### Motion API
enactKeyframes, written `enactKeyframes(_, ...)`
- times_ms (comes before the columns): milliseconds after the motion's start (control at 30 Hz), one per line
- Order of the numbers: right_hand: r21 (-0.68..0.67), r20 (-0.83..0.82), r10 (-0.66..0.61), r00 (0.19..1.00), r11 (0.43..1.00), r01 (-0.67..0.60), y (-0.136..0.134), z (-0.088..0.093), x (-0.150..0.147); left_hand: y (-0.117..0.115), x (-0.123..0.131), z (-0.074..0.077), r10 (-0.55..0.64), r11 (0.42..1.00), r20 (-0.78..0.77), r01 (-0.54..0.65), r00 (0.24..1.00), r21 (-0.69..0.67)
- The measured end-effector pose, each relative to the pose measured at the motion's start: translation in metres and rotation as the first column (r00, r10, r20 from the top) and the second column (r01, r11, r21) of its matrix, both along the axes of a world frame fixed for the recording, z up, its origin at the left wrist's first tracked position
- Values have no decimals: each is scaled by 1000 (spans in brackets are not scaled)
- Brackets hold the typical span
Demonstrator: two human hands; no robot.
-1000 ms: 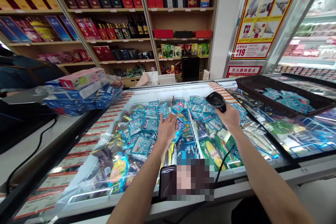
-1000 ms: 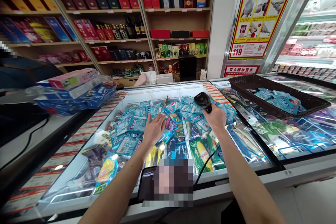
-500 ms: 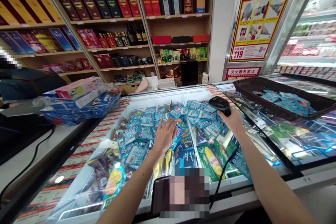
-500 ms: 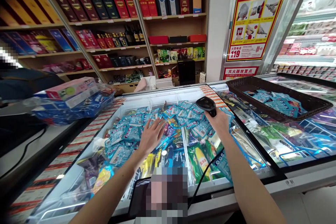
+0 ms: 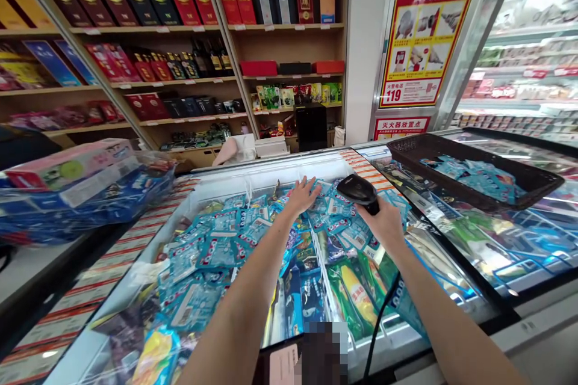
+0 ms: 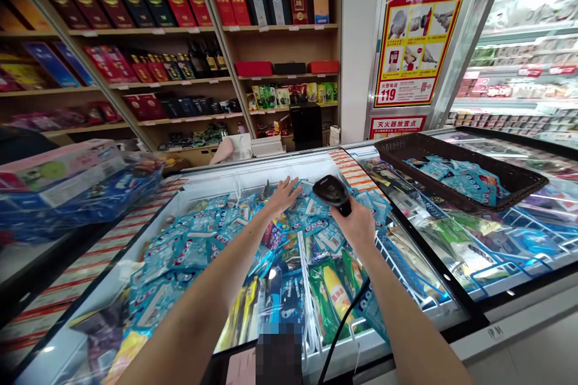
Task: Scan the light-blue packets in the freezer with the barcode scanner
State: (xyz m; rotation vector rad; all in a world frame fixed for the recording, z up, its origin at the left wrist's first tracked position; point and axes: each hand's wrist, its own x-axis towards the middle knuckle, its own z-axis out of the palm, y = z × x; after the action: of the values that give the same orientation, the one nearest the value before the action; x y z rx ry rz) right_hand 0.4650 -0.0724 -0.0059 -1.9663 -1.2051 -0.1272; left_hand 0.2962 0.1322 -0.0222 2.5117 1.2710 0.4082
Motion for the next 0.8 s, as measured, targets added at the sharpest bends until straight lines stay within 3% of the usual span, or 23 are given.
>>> enactKeyframes(167,-4,-70,14,997,1000,-14,1,1,4,-2,-5,-13,-109,990,-102,116,989,75)
enactKeyframes(433,-56,68,3,998,998,1,-5,3,-6,-73,-41,-18,-96,976,-27,99,995,193)
enactKeyframes(567,-71,115,7,993,997,1,-9,2,-11,-94,-57,-13,-131,976,56,119,990,182)
enactKeyframes(700,-87,163,13,986,996,1,-12,1,-15,-100,-74,-4,-46,987,222,9,974,162)
enactKeyframes(800,-94,197,23,980,996,-5,-14,-1,-18,-104,-89,1,46,982,220,-84,975,171)
